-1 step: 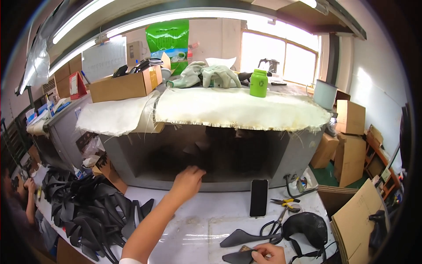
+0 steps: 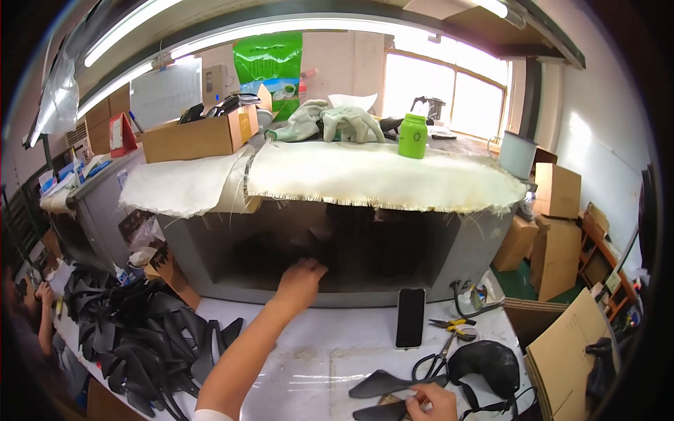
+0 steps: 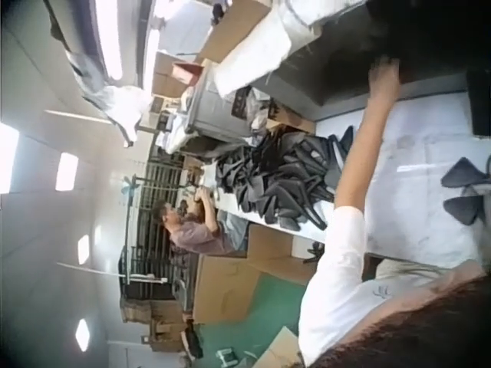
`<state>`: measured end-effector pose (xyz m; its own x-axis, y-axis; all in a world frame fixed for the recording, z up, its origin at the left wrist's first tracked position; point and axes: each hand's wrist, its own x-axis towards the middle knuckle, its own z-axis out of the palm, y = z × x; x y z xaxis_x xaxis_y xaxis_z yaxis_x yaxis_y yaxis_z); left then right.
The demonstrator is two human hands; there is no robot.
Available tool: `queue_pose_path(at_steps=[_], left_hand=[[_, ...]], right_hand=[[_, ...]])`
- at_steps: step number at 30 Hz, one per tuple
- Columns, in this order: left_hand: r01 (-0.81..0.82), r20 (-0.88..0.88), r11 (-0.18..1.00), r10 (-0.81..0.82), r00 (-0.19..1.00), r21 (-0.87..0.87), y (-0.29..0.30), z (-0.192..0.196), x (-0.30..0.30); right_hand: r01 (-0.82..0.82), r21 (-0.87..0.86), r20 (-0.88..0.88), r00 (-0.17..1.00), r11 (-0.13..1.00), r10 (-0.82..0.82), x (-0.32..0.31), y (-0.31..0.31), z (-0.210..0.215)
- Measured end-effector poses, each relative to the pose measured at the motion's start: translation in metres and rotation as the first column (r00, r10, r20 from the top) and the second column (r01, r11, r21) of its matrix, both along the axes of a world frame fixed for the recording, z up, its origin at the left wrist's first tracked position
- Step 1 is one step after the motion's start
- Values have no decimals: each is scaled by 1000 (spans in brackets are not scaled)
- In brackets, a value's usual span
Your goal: Trimming and processing bicycle saddles at a manufacturing workbench.
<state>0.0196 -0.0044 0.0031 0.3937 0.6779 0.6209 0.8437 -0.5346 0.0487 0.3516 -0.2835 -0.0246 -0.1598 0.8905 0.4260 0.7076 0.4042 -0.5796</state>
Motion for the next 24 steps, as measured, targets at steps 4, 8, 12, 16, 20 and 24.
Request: queue_pose_path(at_steps=[4,8,12,16,20,24], left_hand=[[-160,-138,960,195,971,231,75,-22,0],[-250,-226,937,305,925,243,103,-34,-13],[18,72,923,-49,996,383,59,-8,-10],[81,390,932,-226,893,355,-41,1,-30],[321,977,923,-206,-54,212,-157,-42,-41],[631,902,775,301,-309,-43,-215,-86,-46]], right_hand=[[80,180,605,777,980,-174,27,10,-10],[57,31,592,804,998,-64,36,19,-16],[53,-123,479,877,991,13,40,14,17],[-186,-424,-23,981,886,195,62,20,50],[-286,-497,-630,769,819,-114,35,51,59],[-302,-377,-847,494,876,-194,-25,138,39]])
